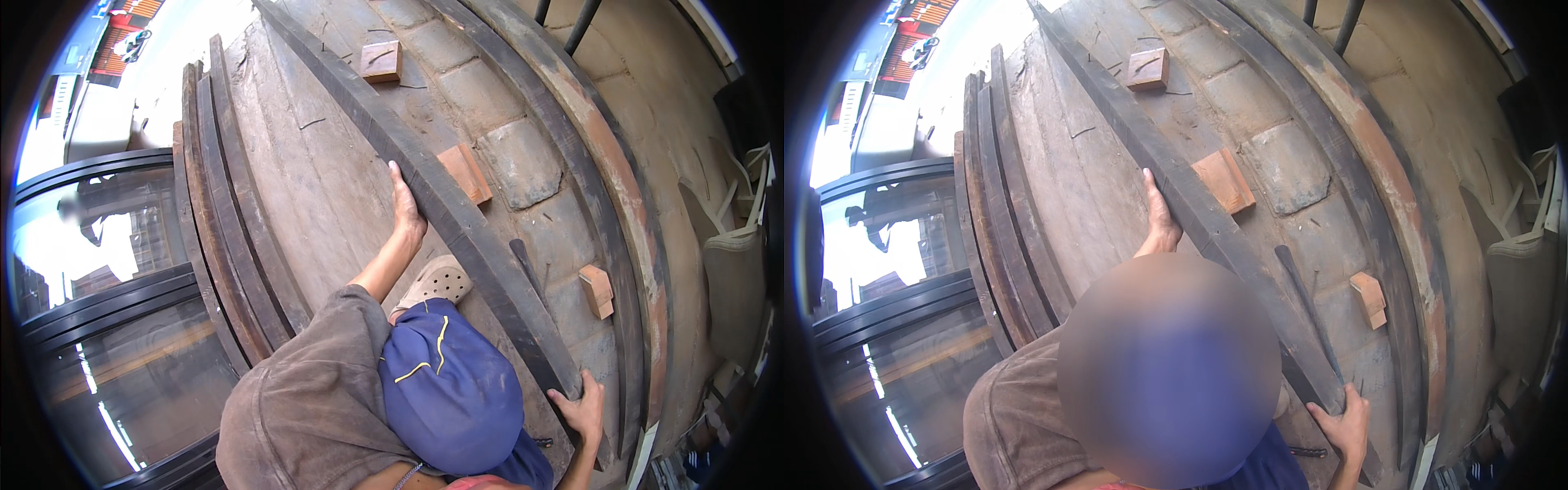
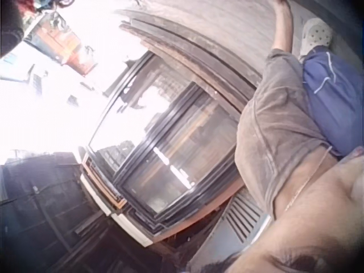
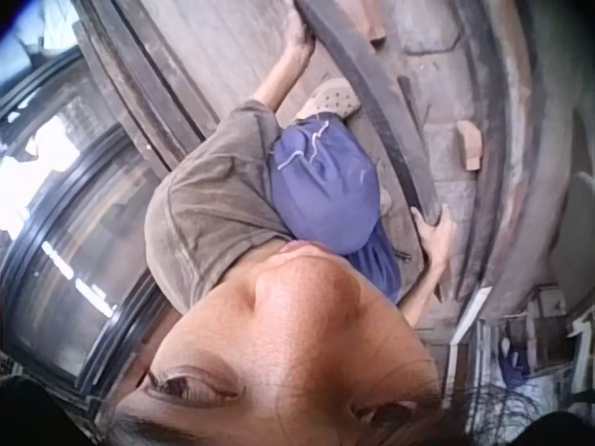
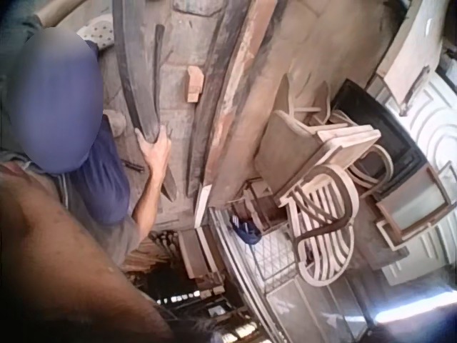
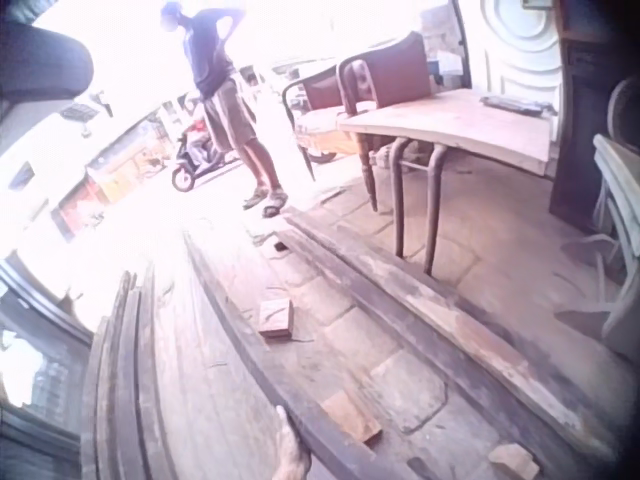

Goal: The person hammers a long metal bar on the floor using a hammer, then uses a crowbar to pry and adjust the bar. The person remains seated on the floor during the task.

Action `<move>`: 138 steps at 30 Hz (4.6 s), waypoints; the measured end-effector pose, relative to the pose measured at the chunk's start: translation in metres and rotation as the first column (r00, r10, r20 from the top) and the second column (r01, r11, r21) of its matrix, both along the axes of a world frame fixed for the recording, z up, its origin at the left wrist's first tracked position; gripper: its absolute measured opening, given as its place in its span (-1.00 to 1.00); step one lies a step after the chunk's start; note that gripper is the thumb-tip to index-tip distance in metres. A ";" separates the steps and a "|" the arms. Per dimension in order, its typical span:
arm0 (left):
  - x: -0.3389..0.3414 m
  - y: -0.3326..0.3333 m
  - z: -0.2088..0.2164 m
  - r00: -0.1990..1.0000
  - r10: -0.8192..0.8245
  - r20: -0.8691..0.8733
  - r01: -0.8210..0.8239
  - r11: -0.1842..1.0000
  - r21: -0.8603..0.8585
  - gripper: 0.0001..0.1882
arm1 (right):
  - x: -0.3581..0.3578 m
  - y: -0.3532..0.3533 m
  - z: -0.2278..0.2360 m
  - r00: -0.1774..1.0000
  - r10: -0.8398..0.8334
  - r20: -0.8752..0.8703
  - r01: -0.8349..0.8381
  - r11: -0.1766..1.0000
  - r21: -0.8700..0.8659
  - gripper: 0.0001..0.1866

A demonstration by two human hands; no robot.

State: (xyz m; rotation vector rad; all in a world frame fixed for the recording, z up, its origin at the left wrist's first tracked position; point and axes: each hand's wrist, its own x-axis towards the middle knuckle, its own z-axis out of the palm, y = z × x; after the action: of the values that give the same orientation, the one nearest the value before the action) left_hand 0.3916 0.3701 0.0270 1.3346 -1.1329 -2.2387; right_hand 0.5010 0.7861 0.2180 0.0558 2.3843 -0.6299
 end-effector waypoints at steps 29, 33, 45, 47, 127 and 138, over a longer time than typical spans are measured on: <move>-0.033 -0.036 -0.082 0.498 -0.517 0.696 0.419 -0.559 -0.715 0.16 | 0.015 0.045 0.028 0.910 0.196 -0.366 -0.083 0.950 0.302 -0.39; -0.021 -0.044 -0.056 0.306 -0.585 0.751 0.417 -0.626 -0.658 0.39 | 0.019 0.045 0.001 0.924 0.170 -0.343 -0.045 0.938 0.344 -0.40; 0.068 -0.062 -0.050 0.486 -0.255 0.836 0.794 -0.272 -0.544 0.55 | 0.059 0.029 -0.064 0.928 0.120 -0.353 -0.026 0.965 0.259 -0.41; 0.081 -0.060 -0.065 0.434 -0.345 0.832 0.829 -0.208 -0.519 0.57 | 0.082 0.036 -0.102 0.960 0.135 -0.247 -0.065 0.960 0.271 -0.35; -0.095 0.022 0.327 0.197 -0.663 -0.723 0.711 0.604 -0.360 -0.27 | -0.092 0.031 -0.186 0.903 0.226 -0.366 -0.064 0.913 0.404 -0.22; 0.018 0.060 0.376 0.811 -0.442 -0.384 0.277 0.867 -0.414 -0.29 | -0.005 0.029 0.038 0.902 -0.404 -0.155 0.430 0.874 0.227 -0.25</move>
State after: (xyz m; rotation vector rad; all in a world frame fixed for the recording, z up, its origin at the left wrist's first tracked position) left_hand 0.4094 0.4298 0.4031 0.4170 -1.5840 -2.2840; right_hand 0.4965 0.8155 0.2560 0.6855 2.5603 -0.5198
